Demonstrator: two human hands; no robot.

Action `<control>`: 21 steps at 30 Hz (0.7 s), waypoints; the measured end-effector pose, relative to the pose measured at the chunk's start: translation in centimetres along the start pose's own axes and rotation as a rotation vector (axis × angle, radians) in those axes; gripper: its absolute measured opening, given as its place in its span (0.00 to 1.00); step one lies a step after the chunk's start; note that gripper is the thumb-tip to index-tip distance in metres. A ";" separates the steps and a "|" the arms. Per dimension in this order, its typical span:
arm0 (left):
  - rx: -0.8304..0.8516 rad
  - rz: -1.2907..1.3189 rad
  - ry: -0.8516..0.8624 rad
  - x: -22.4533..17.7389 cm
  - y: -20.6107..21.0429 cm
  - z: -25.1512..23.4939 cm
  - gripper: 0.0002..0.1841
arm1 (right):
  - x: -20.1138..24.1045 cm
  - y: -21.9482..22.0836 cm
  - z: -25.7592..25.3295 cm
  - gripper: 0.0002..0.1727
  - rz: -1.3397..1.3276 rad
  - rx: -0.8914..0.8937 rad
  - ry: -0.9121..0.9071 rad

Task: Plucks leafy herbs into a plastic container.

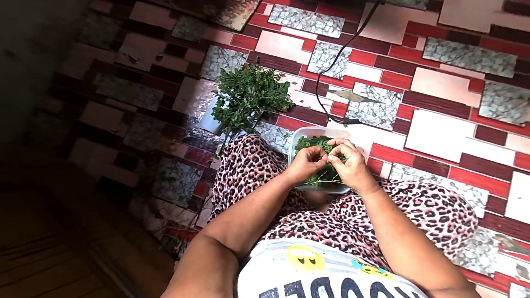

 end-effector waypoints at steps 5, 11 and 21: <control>-0.005 -0.028 -0.005 -0.1 0.0 0.1 0.04 | 0.1 0.3 -0.3 0.04 -0.130 -0.080 -0.005; -0.023 -0.022 -0.012 0.0 -0.1 0.2 0.04 | -0.5 -1.6 -0.2 0.08 -0.307 -0.066 0.160; 0.004 -0.034 -0.050 0.0 -0.1 0.0 0.05 | -0.7 -1.3 -0.1 0.03 -0.143 -0.045 0.136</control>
Point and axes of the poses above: each hand's wrist, its own z-axis away from the middle knuckle, its own y-axis out of the palm, x = y × z, the point moved 1 cm from there along -z, towards the middle knuckle, and after that the axes turned 10 degrees about x, right-handed, at the moved point
